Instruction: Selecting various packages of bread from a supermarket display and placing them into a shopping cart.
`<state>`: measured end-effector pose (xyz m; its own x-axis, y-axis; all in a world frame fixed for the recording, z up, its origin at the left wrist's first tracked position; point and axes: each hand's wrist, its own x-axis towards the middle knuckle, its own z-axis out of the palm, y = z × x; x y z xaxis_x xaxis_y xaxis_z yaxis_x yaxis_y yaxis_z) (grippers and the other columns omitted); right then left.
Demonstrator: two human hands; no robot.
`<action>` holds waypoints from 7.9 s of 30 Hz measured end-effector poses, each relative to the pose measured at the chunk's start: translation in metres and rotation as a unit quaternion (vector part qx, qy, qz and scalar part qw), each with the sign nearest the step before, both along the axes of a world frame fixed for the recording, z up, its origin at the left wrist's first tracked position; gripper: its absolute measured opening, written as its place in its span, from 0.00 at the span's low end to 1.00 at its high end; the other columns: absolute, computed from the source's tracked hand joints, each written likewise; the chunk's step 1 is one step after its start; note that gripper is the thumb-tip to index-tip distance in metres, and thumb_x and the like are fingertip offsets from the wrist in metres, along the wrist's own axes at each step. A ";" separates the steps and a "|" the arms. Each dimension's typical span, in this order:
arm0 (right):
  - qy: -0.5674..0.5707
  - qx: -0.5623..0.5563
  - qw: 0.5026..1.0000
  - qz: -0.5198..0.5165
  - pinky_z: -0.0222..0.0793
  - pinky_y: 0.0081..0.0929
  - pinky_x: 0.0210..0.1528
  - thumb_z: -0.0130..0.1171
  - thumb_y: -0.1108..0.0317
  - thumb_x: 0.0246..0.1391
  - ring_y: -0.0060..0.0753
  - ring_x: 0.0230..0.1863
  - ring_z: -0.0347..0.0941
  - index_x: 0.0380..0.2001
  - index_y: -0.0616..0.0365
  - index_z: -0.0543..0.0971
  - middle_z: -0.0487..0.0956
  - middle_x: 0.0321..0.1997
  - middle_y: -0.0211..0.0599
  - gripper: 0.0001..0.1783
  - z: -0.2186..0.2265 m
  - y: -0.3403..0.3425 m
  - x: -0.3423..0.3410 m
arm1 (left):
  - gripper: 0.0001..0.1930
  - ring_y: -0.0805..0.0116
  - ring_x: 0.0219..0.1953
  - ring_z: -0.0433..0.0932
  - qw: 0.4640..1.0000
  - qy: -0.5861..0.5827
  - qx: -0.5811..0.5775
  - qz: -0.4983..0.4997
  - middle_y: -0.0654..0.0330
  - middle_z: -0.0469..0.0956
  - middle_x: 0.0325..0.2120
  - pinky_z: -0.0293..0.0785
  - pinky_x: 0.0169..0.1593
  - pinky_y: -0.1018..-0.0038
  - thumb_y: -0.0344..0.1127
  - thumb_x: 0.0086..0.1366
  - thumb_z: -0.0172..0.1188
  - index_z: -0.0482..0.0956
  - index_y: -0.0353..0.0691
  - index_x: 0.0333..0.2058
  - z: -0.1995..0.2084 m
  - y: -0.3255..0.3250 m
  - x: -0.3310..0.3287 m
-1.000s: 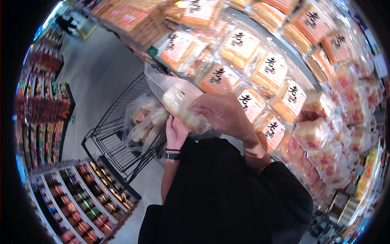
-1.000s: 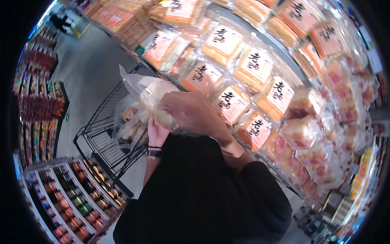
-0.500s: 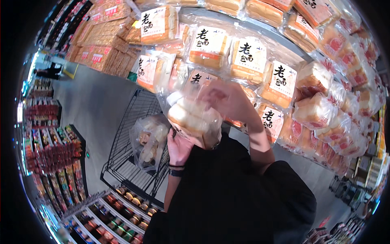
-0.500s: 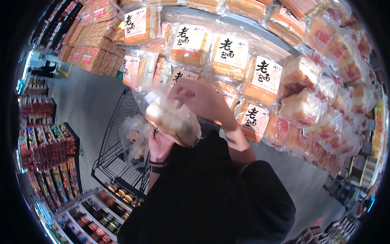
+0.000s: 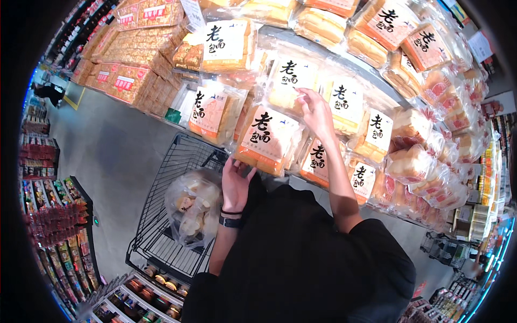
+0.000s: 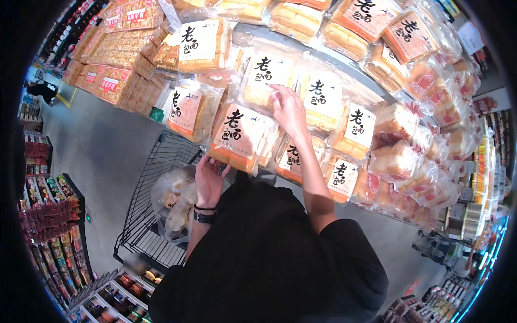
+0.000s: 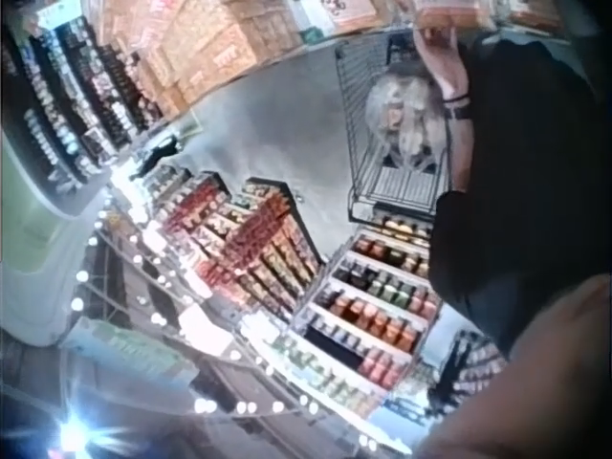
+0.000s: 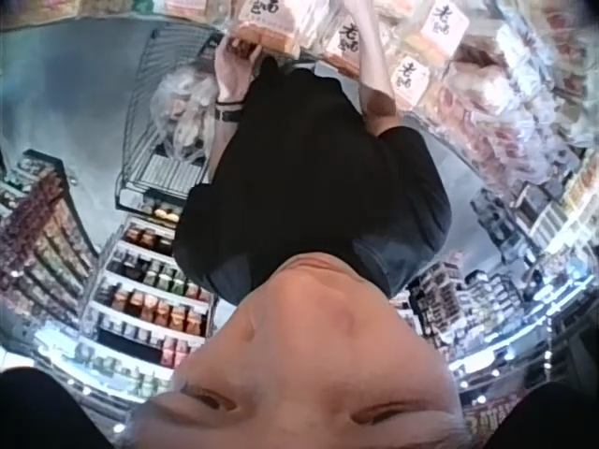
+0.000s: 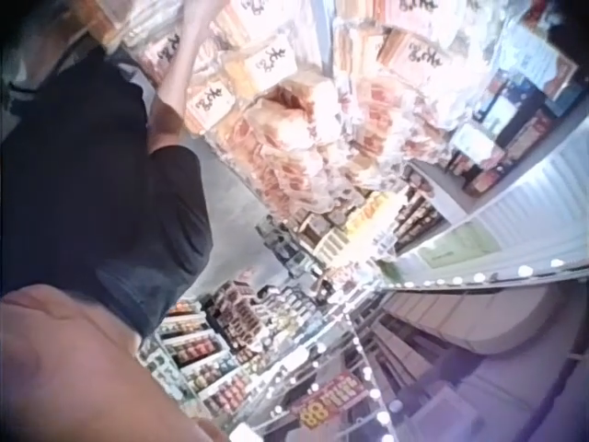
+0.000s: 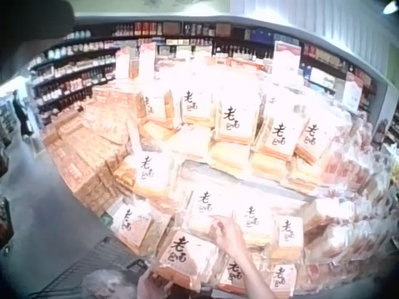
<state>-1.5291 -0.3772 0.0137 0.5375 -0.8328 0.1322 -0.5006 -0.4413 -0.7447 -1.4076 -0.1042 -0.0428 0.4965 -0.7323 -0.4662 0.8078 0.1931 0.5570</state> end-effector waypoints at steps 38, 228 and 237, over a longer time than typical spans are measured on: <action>0.040 -0.166 0.985 0.025 0.39 0.54 0.79 0.52 0.62 0.66 0.58 0.81 0.43 0.72 0.63 0.60 0.54 0.79 0.51 0.34 -0.037 0.070 0.000 | 0.24 0.75 0.51 0.73 0.994 -0.057 0.075 -0.057 0.65 0.67 0.44 0.80 0.58 0.66 0.33 0.72 0.62 0.59 0.40 0.60 -0.025 -0.022 0.012; -0.058 -0.249 0.962 0.099 0.40 0.70 0.76 0.71 0.59 0.49 0.68 0.79 0.45 0.61 0.39 0.80 0.58 0.78 0.50 0.33 0.053 -0.054 0.017 | 0.55 0.33 0.73 0.50 0.599 -0.760 0.245 -0.066 0.33 0.51 0.70 0.47 0.75 0.49 0.41 0.50 0.79 0.55 0.28 0.71 0.040 -0.083 -0.014; 0.001 -0.290 0.953 0.090 0.38 0.72 0.75 0.72 0.62 0.51 0.68 0.78 0.47 0.60 0.38 0.81 0.59 0.77 0.51 0.30 0.048 -0.039 0.044 | 0.32 0.61 0.72 0.58 0.998 -0.025 0.026 0.058 0.57 0.61 0.69 0.56 0.72 0.58 0.39 0.78 0.53 0.50 0.43 0.73 0.002 -0.027 -0.023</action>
<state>-1.4854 -0.4158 0.0622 0.6661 -0.5134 0.5411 -0.3787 -0.8577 -0.3478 -1.4304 -0.1311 -0.0410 0.6007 -0.6432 -0.4748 0.7523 0.2537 0.6080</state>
